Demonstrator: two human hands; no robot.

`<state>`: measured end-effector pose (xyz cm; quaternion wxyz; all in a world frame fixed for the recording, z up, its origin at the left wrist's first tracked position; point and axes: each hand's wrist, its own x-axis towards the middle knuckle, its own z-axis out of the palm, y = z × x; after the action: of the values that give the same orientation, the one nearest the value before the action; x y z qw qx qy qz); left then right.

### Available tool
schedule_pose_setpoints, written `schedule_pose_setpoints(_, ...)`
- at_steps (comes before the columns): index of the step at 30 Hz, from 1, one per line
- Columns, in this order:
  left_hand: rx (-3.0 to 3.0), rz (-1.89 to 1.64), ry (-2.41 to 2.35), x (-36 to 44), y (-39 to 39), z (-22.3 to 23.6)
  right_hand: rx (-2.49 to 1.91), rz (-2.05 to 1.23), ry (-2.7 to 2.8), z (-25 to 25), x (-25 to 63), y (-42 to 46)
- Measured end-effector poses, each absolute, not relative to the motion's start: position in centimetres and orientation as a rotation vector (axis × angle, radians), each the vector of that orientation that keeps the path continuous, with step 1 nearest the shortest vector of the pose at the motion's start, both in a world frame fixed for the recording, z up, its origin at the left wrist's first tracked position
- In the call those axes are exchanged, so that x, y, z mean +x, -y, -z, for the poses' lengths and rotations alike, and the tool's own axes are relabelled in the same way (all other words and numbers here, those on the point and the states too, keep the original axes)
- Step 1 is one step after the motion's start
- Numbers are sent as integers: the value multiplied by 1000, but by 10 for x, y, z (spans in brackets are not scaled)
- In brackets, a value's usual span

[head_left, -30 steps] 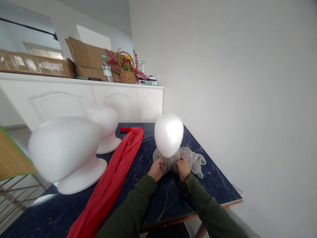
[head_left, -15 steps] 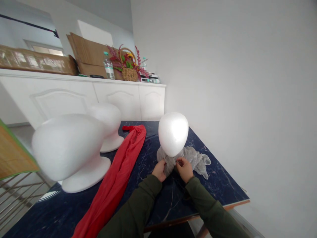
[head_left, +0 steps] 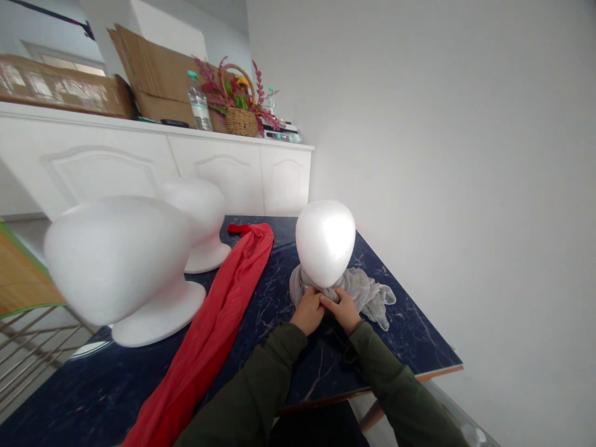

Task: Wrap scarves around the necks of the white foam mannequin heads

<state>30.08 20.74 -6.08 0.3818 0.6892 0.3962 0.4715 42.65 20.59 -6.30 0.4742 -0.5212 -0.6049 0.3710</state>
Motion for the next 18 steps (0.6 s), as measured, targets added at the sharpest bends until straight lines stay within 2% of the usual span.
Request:
schedule_pose_setpoints(5, 1908, -1182, -1018, 302, -212, 65, -1192, -1139, 1419, 65, 430, -208)
schedule_pose_setpoints(11, 1935, -1205, -1051, 302, -211, 67, -1158, -1207, 1391, 69, 433, -210)
schedule_pose_setpoints(15, 1613, -1266, -1149, 302, -211, 64, -1028, -1391, 1225, 70, 431, -210)
schedule_pose_setpoints(18, 1225, -1262, -1098, 301, -213, 62, -1014, -1365, 1030, 70, 430, -211)
